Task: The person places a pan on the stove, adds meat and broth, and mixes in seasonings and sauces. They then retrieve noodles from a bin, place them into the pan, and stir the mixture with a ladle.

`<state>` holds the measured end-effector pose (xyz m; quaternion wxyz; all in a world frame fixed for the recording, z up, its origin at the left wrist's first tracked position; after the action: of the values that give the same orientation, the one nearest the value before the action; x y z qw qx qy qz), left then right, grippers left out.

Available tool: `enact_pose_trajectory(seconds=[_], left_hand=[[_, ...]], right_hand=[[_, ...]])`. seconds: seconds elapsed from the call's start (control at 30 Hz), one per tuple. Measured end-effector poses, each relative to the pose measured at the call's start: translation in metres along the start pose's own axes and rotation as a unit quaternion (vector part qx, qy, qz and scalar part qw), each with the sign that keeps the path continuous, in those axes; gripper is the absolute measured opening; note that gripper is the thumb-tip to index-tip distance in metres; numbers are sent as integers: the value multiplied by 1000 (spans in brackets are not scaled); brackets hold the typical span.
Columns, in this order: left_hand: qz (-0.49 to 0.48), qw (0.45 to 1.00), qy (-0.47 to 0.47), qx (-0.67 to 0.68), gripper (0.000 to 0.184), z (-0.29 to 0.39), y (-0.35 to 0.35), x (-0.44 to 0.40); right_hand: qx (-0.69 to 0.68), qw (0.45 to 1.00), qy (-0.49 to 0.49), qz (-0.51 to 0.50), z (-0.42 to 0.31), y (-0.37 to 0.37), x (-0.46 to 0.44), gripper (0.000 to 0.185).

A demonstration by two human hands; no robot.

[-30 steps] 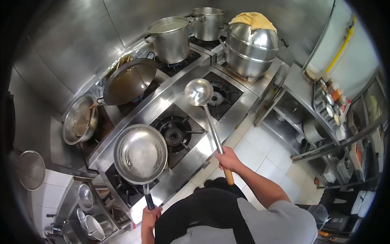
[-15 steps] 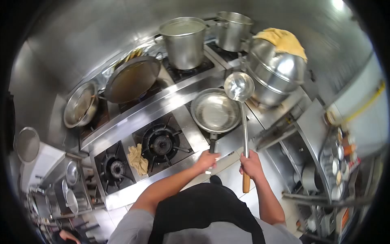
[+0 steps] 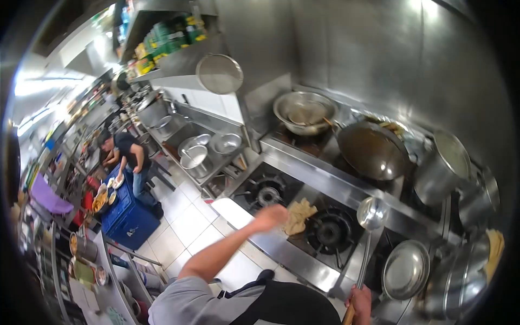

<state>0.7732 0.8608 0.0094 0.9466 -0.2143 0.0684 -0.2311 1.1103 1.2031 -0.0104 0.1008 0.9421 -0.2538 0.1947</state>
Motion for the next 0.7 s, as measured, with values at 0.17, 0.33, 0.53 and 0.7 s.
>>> enact_pose_trajectory(seconds=[0.17,0.33,0.53,0.7], left_hand=[[485,853,160,-107,14,142,-325,23],[665,659,231,-265,33,225,-572,-27],[279,839,229,-408,46,199,-788,-201],[401,744,143,-515,49,210,-763,-193]], right_hand=[[131,990,-37,-41,64,54,-68,14],[428,888,-167,19,116,76,-101,29],[444,873,-39,197,94,110,-38,45],[366,847,-45,384,151,73,51,22]])
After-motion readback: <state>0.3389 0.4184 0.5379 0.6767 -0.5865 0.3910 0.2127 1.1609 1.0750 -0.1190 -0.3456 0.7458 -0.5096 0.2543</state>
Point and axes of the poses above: each hand's wrist, its own x-axis away from the middle knuckle, its own y-axis out of the palm, z = x × y, the point moved 4 cm from there along -x, towards the middle knuckle, and after that the axes turned 9 degrees about -y, right-handed, at the moved point
